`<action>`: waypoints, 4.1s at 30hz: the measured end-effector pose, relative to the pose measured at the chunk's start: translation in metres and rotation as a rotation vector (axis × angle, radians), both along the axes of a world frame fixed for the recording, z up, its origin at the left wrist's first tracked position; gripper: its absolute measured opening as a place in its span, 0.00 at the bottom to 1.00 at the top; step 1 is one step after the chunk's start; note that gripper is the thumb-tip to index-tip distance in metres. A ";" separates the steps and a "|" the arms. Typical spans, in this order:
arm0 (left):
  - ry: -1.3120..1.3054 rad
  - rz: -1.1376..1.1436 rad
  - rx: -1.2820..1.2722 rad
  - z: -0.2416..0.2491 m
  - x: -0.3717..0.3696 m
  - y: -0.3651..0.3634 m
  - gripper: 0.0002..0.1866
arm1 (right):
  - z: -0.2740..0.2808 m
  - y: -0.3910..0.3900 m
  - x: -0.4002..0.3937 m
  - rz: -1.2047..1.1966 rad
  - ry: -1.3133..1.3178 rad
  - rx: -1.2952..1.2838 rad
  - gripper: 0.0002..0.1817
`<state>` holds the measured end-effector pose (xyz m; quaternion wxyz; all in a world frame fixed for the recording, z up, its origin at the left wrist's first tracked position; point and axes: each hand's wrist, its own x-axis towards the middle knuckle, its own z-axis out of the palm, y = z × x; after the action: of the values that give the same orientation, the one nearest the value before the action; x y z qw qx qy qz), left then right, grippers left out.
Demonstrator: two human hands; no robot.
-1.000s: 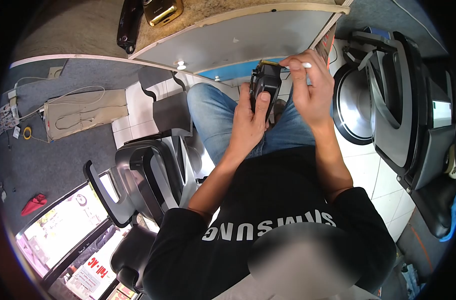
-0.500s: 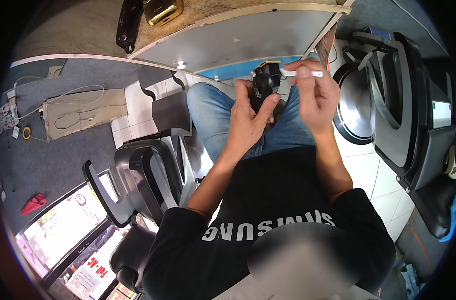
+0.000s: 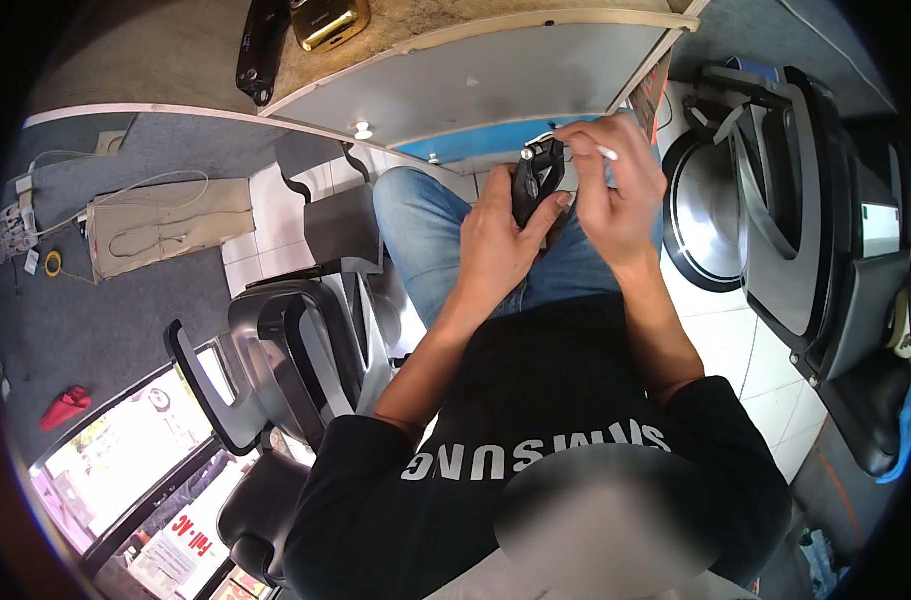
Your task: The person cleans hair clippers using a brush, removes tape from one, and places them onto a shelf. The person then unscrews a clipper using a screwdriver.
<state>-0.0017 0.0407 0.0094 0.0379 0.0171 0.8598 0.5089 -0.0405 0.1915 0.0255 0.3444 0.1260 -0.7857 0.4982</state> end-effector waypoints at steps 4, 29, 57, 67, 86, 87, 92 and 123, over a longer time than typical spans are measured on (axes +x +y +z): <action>0.070 -0.008 -0.026 -0.005 0.000 -0.002 0.28 | 0.005 0.003 0.006 0.159 -0.109 -0.057 0.04; 0.273 -0.075 -0.408 -0.002 -0.002 -0.007 0.32 | 0.012 0.005 -0.009 0.164 -0.221 0.100 0.09; -0.217 -0.117 0.556 0.006 -0.002 -0.012 0.28 | 0.013 -0.007 0.003 0.120 -0.263 -0.277 0.08; -0.140 -0.111 0.531 -0.002 -0.003 -0.013 0.30 | 0.003 -0.004 -0.004 -0.081 -0.272 -0.396 0.10; -0.389 -0.264 0.948 0.013 -0.001 -0.017 0.39 | 0.009 0.008 -0.014 0.099 -0.080 -0.060 0.03; -0.403 -0.271 0.968 0.013 -0.002 -0.018 0.38 | 0.010 0.008 -0.014 0.150 -0.080 -0.112 0.03; -0.571 -0.339 1.230 0.008 -0.003 -0.026 0.39 | 0.011 0.013 -0.015 0.179 -0.102 0.083 0.06; -0.456 -0.170 1.215 -0.007 -0.011 -0.020 0.41 | -0.006 -0.002 0.007 0.074 -0.309 -0.616 0.15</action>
<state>-0.0132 0.0210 0.0026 0.2430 -0.0048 0.3852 0.8903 -0.0339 0.1894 0.0191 0.2251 -0.0326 -0.6360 0.7374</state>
